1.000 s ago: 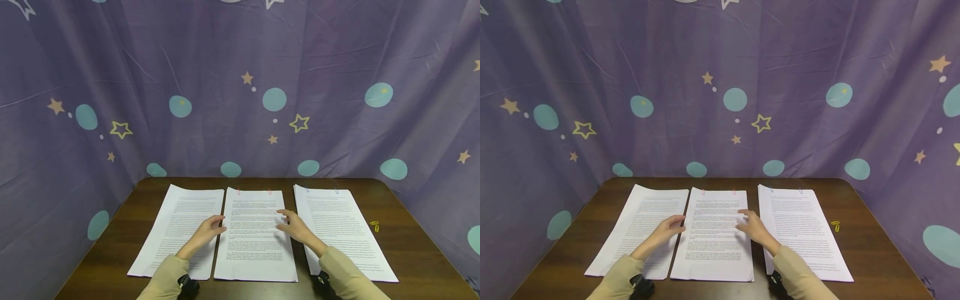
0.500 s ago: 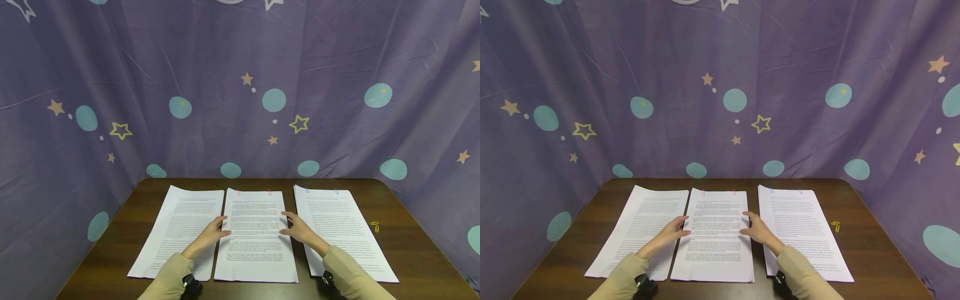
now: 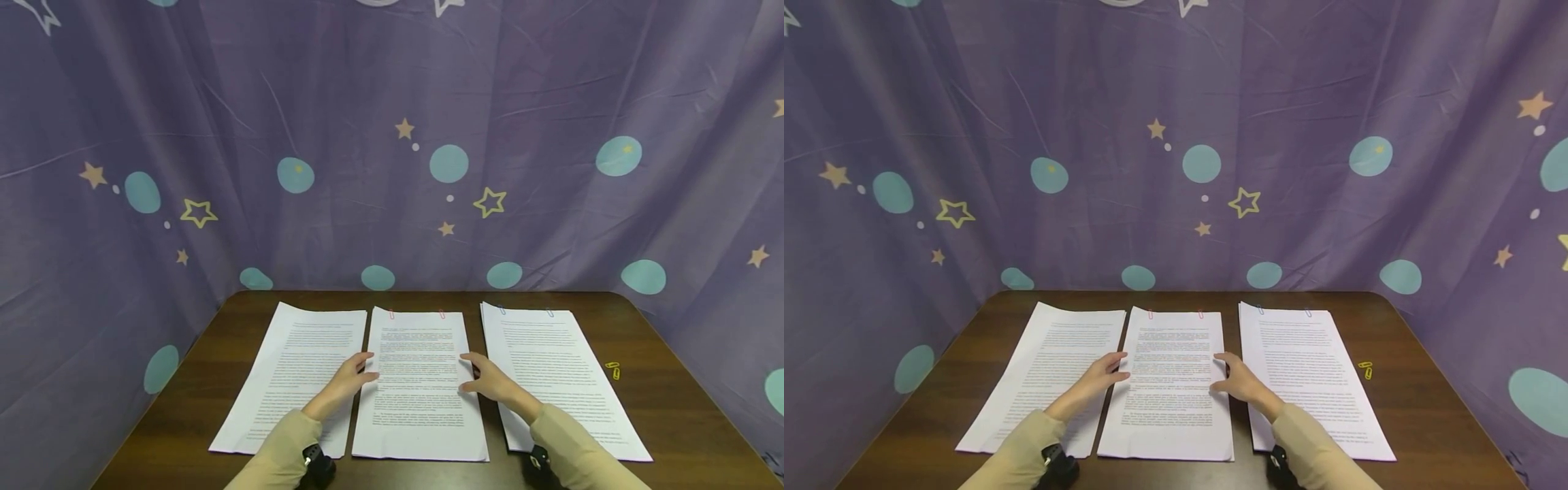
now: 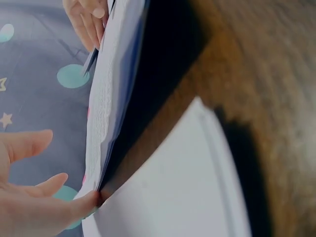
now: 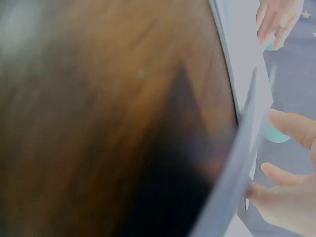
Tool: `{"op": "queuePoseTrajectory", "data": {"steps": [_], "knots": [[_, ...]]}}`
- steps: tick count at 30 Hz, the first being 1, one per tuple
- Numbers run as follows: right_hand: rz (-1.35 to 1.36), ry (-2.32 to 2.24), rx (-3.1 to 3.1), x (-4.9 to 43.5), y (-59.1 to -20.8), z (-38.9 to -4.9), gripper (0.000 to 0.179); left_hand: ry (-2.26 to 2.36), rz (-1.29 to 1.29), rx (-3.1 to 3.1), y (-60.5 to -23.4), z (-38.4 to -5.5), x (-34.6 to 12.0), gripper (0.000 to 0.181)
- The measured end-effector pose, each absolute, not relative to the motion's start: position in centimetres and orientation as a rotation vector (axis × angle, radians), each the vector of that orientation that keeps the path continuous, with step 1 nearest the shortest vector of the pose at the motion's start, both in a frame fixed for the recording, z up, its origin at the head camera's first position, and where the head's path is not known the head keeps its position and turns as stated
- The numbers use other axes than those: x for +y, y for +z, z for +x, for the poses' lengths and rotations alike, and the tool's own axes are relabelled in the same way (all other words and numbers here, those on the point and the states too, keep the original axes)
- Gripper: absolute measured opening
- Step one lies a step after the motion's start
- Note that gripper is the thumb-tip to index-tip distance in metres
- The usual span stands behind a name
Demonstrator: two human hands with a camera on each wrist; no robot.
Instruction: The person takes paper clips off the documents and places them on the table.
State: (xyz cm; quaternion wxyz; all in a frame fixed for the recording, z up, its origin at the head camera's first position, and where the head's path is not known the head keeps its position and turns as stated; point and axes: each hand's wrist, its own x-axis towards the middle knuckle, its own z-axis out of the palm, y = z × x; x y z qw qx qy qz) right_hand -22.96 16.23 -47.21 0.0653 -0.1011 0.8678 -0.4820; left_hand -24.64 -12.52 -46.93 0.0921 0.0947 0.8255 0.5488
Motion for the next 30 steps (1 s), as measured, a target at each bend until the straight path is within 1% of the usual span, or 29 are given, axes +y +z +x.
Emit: {"op": "queuePoseTrajectory", "data": {"steps": [7,12,15,18,26,30], "knots": [[-0.009,-1.569,2.580,16.3,-47.1,-23.3,0.054,1.929,0.128,2.272,-47.6,-25.6,-12.7,0.045],[0.096,-1.707,2.521,16.5,-47.2,-23.7,0.046,1.983,-0.040,2.239,-47.8,-26.4,-12.5,0.045],[0.109,-1.780,2.493,16.5,-47.2,-23.8,0.044,1.976,-0.109,2.240,-47.9,-26.7,-12.4,0.045],[0.108,-1.866,2.445,16.7,-47.1,-23.9,0.043,1.954,-0.124,2.277,-47.9,-26.8,-12.3,0.045],[0.105,-1.927,2.400,17.0,-47.1,-24.3,0.043,1.889,-0.086,2.357,-48.0,-26.8,-12.0,0.039],[0.138,-1.920,2.404,17.1,-47.1,-24.3,0.043,1.850,-0.083,2.336,-48.0,-26.8,-11.9,0.038]]}}
